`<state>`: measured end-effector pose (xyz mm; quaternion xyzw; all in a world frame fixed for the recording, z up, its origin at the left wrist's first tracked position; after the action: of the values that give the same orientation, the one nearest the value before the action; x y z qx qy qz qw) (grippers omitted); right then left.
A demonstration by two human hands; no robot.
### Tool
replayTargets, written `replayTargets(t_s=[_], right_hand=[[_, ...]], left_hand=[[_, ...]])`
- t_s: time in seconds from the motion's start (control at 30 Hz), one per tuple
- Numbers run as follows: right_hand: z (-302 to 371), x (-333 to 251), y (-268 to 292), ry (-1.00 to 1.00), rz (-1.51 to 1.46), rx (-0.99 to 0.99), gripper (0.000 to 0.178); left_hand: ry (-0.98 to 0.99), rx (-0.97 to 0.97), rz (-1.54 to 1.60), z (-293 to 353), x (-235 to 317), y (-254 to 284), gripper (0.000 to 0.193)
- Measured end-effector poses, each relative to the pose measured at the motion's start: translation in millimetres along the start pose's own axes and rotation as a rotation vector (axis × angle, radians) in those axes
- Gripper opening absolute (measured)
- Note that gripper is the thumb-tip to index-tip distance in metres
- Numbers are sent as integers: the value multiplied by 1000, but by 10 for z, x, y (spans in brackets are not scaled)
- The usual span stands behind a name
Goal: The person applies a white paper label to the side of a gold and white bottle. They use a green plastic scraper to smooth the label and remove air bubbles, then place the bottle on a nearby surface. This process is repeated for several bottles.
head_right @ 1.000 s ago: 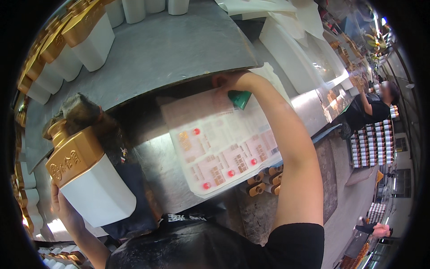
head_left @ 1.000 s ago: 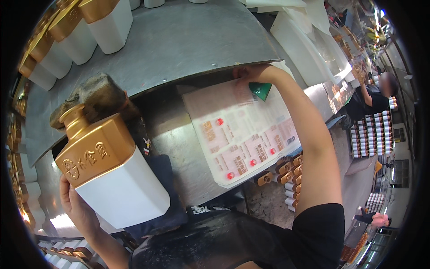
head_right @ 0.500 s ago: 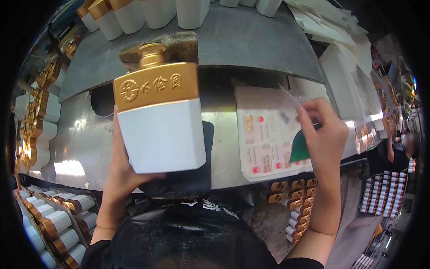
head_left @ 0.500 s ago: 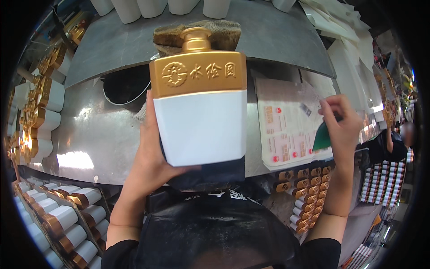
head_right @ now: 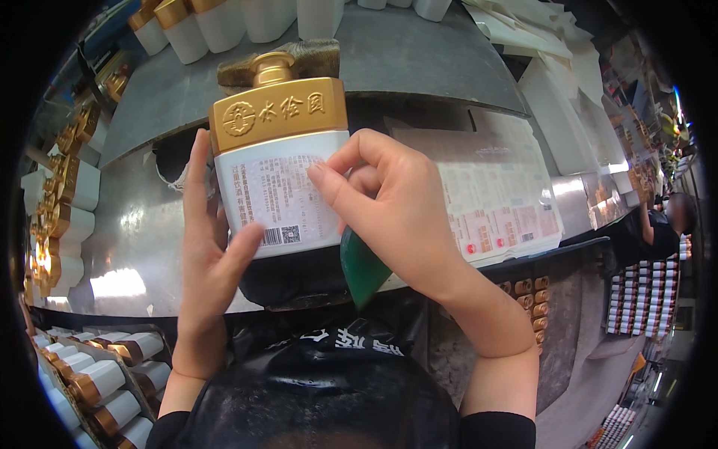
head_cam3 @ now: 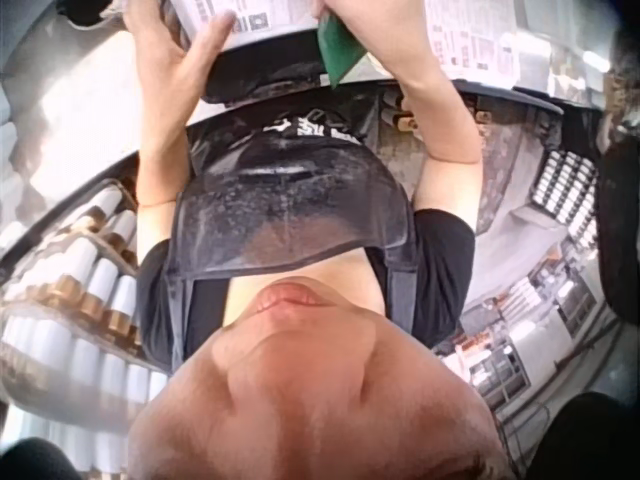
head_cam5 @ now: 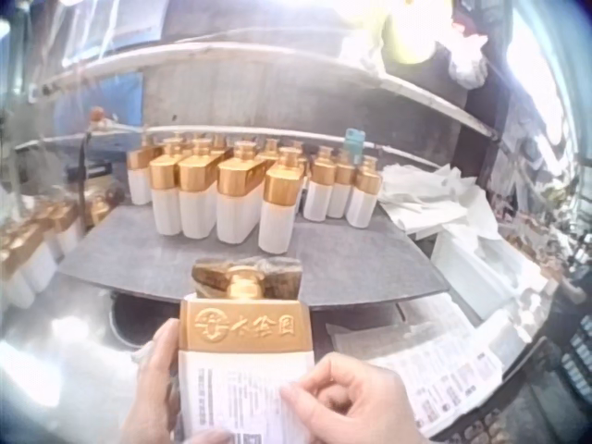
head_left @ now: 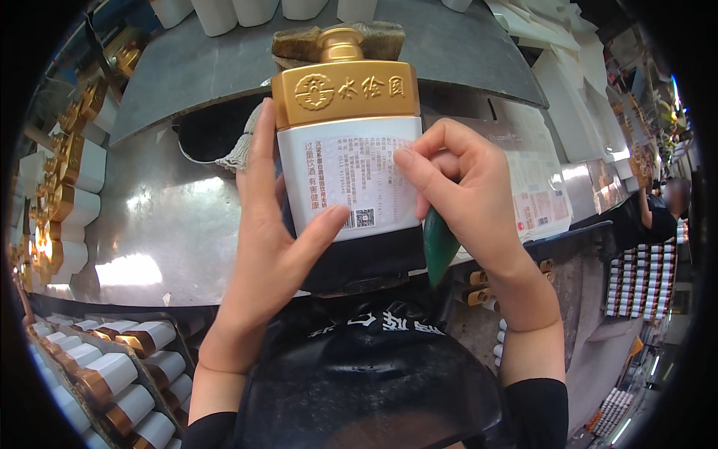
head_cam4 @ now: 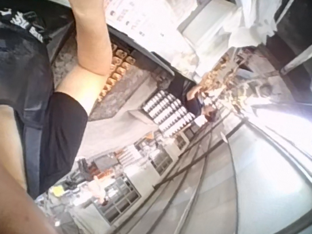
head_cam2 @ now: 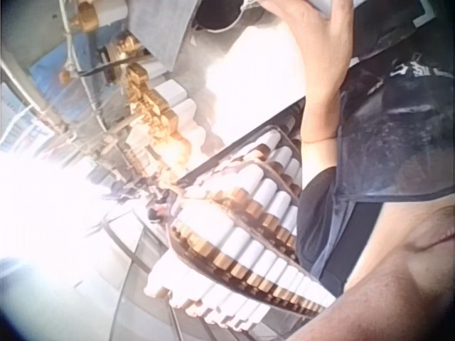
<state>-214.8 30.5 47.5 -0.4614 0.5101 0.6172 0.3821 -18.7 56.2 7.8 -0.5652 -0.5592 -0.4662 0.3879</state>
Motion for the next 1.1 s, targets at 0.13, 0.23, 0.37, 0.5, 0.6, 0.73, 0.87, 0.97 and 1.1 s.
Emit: replayTargets(t_s=[0.13, 0.23, 0.37, 0.5, 0.6, 0.73, 0.87, 0.97, 1.1], right_hand=[[-39, 12, 89, 191, 352, 265, 21], [-61, 63, 163, 177, 205, 228, 42], [-145, 48, 30, 194, 416, 146, 64], [-195, 38, 46, 116, 265, 110, 64], [-213, 118, 62, 82, 76, 99, 63], [-227, 167, 48, 84, 6, 87, 61], [-281, 136, 42, 97, 143, 95, 59], [-314, 153, 48, 115, 133, 107, 60], [-258, 147, 48, 87, 154, 63, 61]], left_hand=[[-60, 14, -107, -55, -3, 2, 89], [-43, 71, 50, -151, 12, 22, 79], [-76, 173, -150, -253, -18, -20, 65], [-109, 154, -80, -298, -95, 36, 67], [-87, 138, -46, -289, -113, 63, 66], [-70, 150, -35, -290, -67, -27, 65], [-82, 165, -36, -306, -86, -18, 66], [-59, 154, 66, -302, -81, -20, 68], [-49, 156, 20, -287, -85, -24, 75]])
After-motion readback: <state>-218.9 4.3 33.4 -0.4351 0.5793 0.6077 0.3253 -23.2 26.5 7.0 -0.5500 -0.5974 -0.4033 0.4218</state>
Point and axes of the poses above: each hand's wrist, its own z-axis away from the middle knuckle, its own y-axis out of the back of the hand, x = y × z, the point moved 2 cm from there along -z, towards the middle knuckle
